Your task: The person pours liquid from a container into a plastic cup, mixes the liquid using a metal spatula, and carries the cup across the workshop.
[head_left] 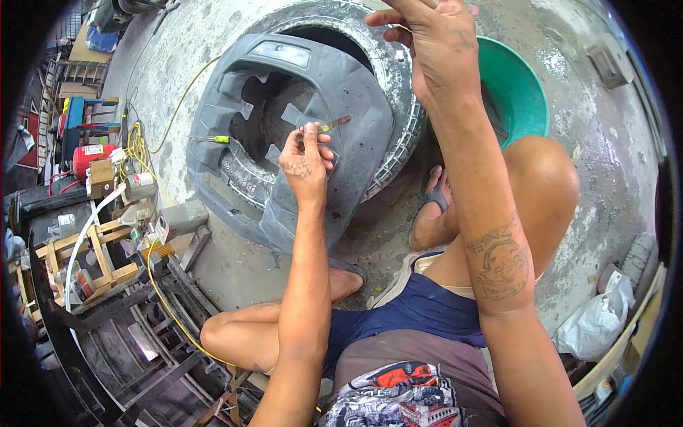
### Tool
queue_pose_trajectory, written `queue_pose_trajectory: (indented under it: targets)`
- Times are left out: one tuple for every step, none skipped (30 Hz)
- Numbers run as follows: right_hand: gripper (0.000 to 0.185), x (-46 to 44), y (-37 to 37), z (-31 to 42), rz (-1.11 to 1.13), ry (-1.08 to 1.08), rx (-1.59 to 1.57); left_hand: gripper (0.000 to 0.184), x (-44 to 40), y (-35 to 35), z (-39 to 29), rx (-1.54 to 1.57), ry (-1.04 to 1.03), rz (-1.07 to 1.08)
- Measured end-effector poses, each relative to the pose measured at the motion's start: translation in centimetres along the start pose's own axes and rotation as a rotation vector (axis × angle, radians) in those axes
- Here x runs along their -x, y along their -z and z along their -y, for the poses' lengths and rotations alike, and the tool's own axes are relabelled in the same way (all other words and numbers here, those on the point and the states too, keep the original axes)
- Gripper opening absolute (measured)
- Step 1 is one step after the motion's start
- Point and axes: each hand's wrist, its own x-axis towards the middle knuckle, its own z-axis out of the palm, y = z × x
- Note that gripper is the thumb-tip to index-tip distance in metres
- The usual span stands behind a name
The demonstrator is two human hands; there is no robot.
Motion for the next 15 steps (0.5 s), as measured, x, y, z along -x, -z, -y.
queue_pose_trajectory:
  targets:
    - [0.070,0.3,-0.3,0.5,-0.001,-0.001,0.000,0.026,0.0,0.0,0.0,0.000,0.002,0.000]
    - [0.070,0.5,-0.5,0.8,-0.003,-0.024,-0.022,0.026,0.0,0.1,0.1,0.001,0.002,0.000]
    - [0.070,0.6,-0.5,1.0,-0.005,-0.048,-0.043,0.026,0.0,0.2,0.2,0.055,0.009,0.005]
    - [0.070,0.5,-0.3,0.7,-0.005,-0.047,-0.041,0.025,0.0,0.3,0.3,0.108,0.016,0.010]
    - [0.070,0.3,-0.2,0.3,0.006,-0.029,-0.041,0.025,0.0,0.3,0.2,0.109,0.016,0.011]
    - [0.069,0.1,-0.1,0.1,0.017,-0.011,-0.041,0.025,0.0,0.4,0.1,0.126,0.027,0.000]
    - [0.069,0.1,0.1,-0.1,0.018,-0.011,-0.041,0.025,-0.1,0.5,-0.1,0.144,0.036,-0.012]
    - [0.069,0.1,0.1,-0.1,0.019,-0.013,-0.049,0.025,-0.1,0.5,-0.1,0.144,0.037,-0.012]
    - [0.069,0.2,0.1,0.0,0.021,-0.016,-0.057,0.025,-0.2,0.6,-0.2,0.143,0.034,-0.013]
    - [0.069,0.2,0.1,0.0,0.021,-0.017,-0.058,0.025,-0.2,0.6,-0.3,0.142,0.031,-0.015]
    - [0.069,0.2,0.0,0.0,0.018,-0.015,-0.051,0.025,-0.2,0.6,-0.3,0.142,0.031,-0.015]
    - [0.069,0.2,-0.1,0.1,0.014,-0.012,-0.043,0.025,-0.2,0.6,-0.2,0.128,0.017,-0.011]
    - [0.069,0.3,-0.2,0.3,0.014,-0.011,-0.043,0.026,-0.2,0.6,-0.2,0.114,0.004,-0.006]
    - [0.069,0.5,-0.5,0.8,0.003,-0.031,-0.036,0.026,-0.1,0.5,-0.3,0.115,0.003,-0.006]
    - [0.069,0.7,-0.7,1.2,-0.009,-0.051,-0.028,0.026,0.0,0.4,-0.3,0.086,0.005,-0.008]
